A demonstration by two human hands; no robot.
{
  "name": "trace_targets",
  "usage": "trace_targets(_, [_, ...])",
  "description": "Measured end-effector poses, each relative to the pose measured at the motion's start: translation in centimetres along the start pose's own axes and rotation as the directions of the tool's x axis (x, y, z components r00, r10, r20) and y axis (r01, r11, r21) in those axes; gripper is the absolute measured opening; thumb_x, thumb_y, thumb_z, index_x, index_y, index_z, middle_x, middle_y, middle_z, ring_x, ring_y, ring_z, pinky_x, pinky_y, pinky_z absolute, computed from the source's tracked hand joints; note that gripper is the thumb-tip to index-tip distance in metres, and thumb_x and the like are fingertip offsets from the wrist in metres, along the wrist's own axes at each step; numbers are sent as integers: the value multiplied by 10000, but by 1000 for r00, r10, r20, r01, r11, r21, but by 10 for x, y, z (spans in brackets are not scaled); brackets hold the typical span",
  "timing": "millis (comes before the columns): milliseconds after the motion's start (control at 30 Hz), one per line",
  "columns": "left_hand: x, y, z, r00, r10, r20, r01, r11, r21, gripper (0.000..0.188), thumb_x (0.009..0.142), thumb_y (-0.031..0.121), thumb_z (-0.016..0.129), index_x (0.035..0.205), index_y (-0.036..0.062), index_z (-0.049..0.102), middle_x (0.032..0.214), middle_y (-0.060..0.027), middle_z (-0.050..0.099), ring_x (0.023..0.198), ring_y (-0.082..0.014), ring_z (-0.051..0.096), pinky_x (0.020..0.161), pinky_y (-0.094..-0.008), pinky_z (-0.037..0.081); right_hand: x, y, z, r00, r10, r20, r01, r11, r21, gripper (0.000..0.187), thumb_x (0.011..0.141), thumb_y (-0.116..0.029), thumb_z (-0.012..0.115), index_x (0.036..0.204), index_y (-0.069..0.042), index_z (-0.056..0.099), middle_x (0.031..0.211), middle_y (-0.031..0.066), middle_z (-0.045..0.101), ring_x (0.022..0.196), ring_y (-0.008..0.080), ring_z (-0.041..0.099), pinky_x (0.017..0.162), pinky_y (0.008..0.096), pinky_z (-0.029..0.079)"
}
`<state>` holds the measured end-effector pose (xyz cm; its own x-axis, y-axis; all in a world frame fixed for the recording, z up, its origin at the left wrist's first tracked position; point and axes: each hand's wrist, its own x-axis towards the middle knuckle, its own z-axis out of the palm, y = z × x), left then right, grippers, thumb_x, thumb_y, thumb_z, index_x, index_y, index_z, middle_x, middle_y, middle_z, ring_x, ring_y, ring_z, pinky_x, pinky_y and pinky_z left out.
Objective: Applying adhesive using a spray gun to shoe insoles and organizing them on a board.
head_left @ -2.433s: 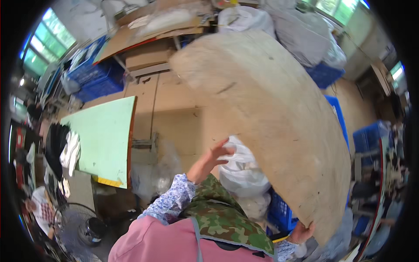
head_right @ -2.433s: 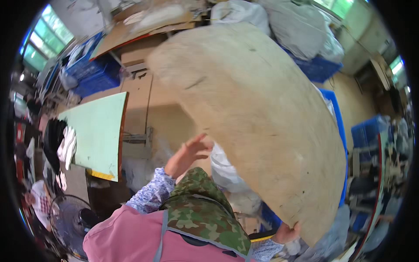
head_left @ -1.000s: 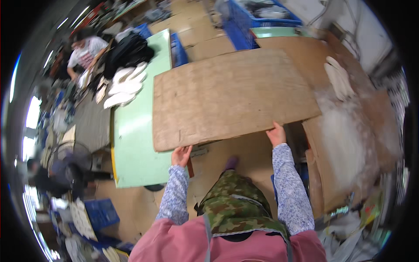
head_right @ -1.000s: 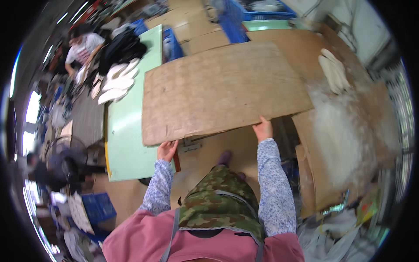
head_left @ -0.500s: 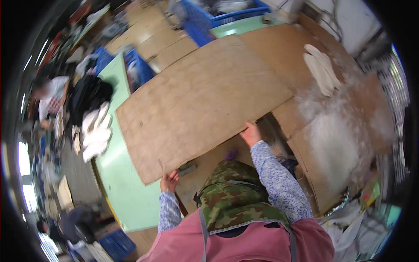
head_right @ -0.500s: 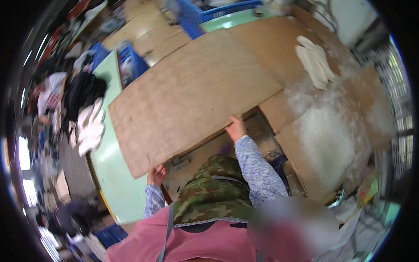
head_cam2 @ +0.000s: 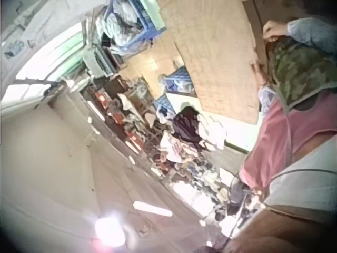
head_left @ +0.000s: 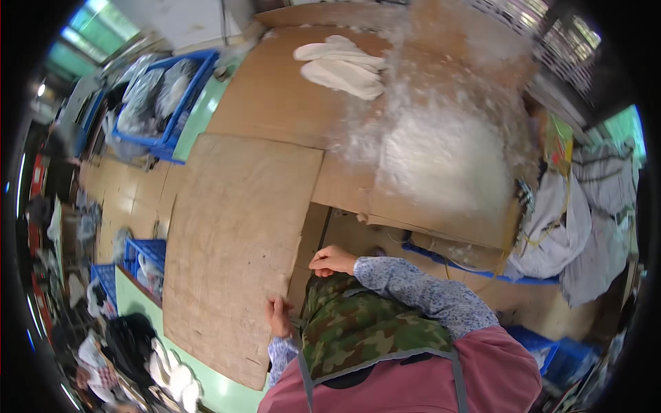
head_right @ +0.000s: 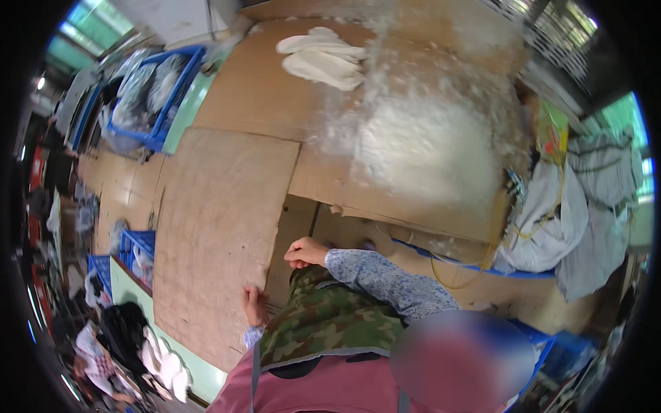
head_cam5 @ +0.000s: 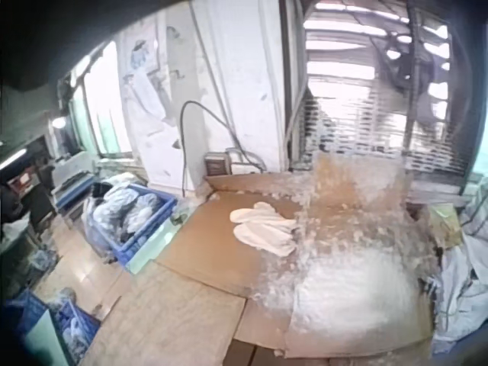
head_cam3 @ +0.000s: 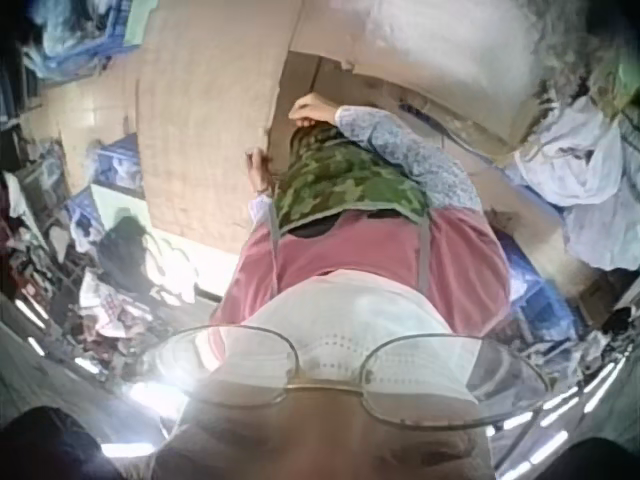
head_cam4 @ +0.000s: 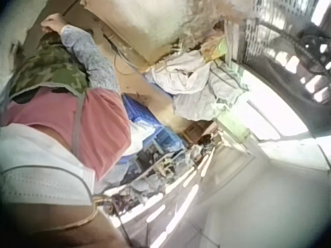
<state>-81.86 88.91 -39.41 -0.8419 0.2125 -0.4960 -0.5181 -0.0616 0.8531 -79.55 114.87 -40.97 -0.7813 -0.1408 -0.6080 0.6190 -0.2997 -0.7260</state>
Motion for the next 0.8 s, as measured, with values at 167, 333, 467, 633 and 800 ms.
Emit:
trace_targets(167, [58, 67, 156, 837, 76, 542, -8, 992, -128, 376, 915, 124, 550, 1268, 19, 472, 886, -6, 549, 804, -120, 521, 750, -272, 437, -80, -25, -44, 946, -272, -174, 275, 961, -3, 239, 868, -252, 653, 819, -18, 652, 662, 29, 618, 568, 76, 557, 508, 228, 432])
trace_targets(333, [90, 101, 268, 749, 61, 660, 43, 989, -140, 476, 919, 115, 538, 1359, 12, 390, 1181, -107, 588, 1025, -196, 559, 888, -333, 443, -141, -54, -72, 754, -457, -472, 504, 863, -31, 126, 863, -115, 648, 914, -1, 628, 771, 18, 634, 688, 78, 581, 618, 206, 467])
trace_targets(467, [124, 112, 309, 688, 2, 726, 127, 984, -123, 468, 923, 107, 524, 1363, 18, 392, 1123, -94, 610, 1018, -185, 560, 893, -334, 443, -152, -75, -83, 757, -363, -543, 454, 890, 37, 115, 848, -101, 659, 902, -3, 631, 756, 4, 619, 666, 59, 548, 607, 213, 453])
trace_targets(633, [174, 133, 332, 530, 147, 835, -256, 967, -8, 463, 935, 80, 496, 1379, 24, 379, 967, -50, 626, 959, -136, 563, 866, -291, 432, -123, -122, -109, 570, -379, -729, 438, 891, -121, 111, 849, -84, 647, 923, -4, 623, 795, 21, 617, 701, 86, 561, 631, 228, 458])
trace_targets(800, [189, 150, 336, 403, 192, 895, -453, 892, 13, 470, 945, 54, 472, 1401, 45, 362, 910, -23, 632, 885, -107, 569, 810, -246, 428, -85, -191, -133, 321, -709, -628, 411, 702, -582, 139, 825, -89, 655, 954, -40, 636, 833, 67, 609, 751, 166, 588, 693, 292, 464])
